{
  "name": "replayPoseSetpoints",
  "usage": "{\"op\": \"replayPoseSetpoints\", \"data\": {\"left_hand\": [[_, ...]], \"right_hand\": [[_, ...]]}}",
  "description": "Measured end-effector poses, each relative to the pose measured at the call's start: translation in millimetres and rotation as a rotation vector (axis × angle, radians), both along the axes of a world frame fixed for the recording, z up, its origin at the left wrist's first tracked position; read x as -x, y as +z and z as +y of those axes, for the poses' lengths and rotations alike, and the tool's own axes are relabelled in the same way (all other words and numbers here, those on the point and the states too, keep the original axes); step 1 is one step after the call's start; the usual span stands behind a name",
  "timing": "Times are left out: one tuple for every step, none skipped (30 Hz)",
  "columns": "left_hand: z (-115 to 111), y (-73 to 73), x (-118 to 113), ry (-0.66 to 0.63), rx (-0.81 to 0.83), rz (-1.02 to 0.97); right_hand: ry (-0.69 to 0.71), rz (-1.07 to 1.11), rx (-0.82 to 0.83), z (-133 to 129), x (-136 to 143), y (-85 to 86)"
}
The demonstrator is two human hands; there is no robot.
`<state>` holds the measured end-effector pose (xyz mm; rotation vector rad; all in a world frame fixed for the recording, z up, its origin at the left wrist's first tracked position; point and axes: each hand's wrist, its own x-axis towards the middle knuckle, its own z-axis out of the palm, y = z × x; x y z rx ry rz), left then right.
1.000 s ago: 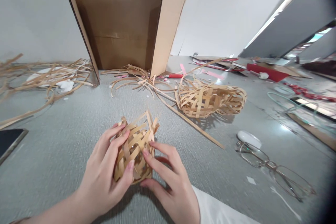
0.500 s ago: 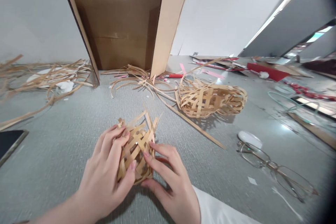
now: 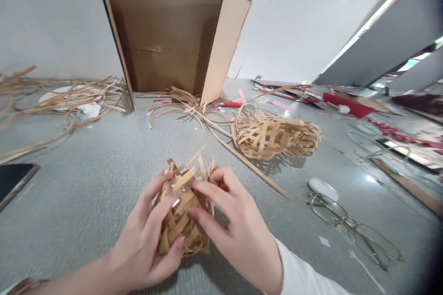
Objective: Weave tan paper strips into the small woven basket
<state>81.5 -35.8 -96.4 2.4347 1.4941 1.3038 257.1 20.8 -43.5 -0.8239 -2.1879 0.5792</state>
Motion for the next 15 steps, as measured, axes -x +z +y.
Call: {"op": "replayPoseSetpoints", "data": {"left_hand": [[0,-0.3,0,-0.003,-0.002,-0.005],[1,-0.3,1,-0.005,0.000,-0.005],[1,0.0,0,-0.007,0.004,0.000],[1,0.5,0,-0.009,0.005,0.007],[0,1.1,-1,-0.011,0.003,0.014],[0,1.8,-1,-0.012,-0.001,0.019],[0,2.5,-2,-0.010,-0.007,0.023],[-1,3.0,-3,-0.004,-0.012,0.028],[-1,3.2,-3,0.003,-0.015,0.033],[-1,3.1,-3,0.010,-0.018,0.038],[-1,2.7,-2,0.010,-0.020,0.042],[-1,2.0,-2,0.004,-0.025,0.044],[0,1.1,-1,-0.004,-0.032,0.043],[1,0.1,0,-0.012,-0.039,0.038],[2,-0.8,1,-0.019,-0.049,0.030]], "right_hand": [[0.005,-0.015,0.021,-1,1,1.7],[0.007,-0.023,0.045,-2,2,2.7],[0.009,-0.022,0.074,-3,3,3.1],[0.009,-0.010,0.103,-4,3,3.0],[0.007,0.010,0.132,-4,3,2.4],[0.004,0.036,0.157,-4,3,1.5],[0.003,0.068,0.175,-4,3,0.3],[0.004,0.102,0.187,-4,3,-1.0],[0.004,0.136,0.192,-3,3,-2.4],[0.006,0.168,0.192,-3,2,-3.8],[0.008,0.195,0.188,-3,2,-5.3],[0.009,0.217,0.181,-3,2,-6.8],[0.009,0.238,0.167,-3,3,-8.3],[0.008,0.257,0.149,-3,3,-10.0],[0.003,0.276,0.127,-3,3,-11.6]]}}
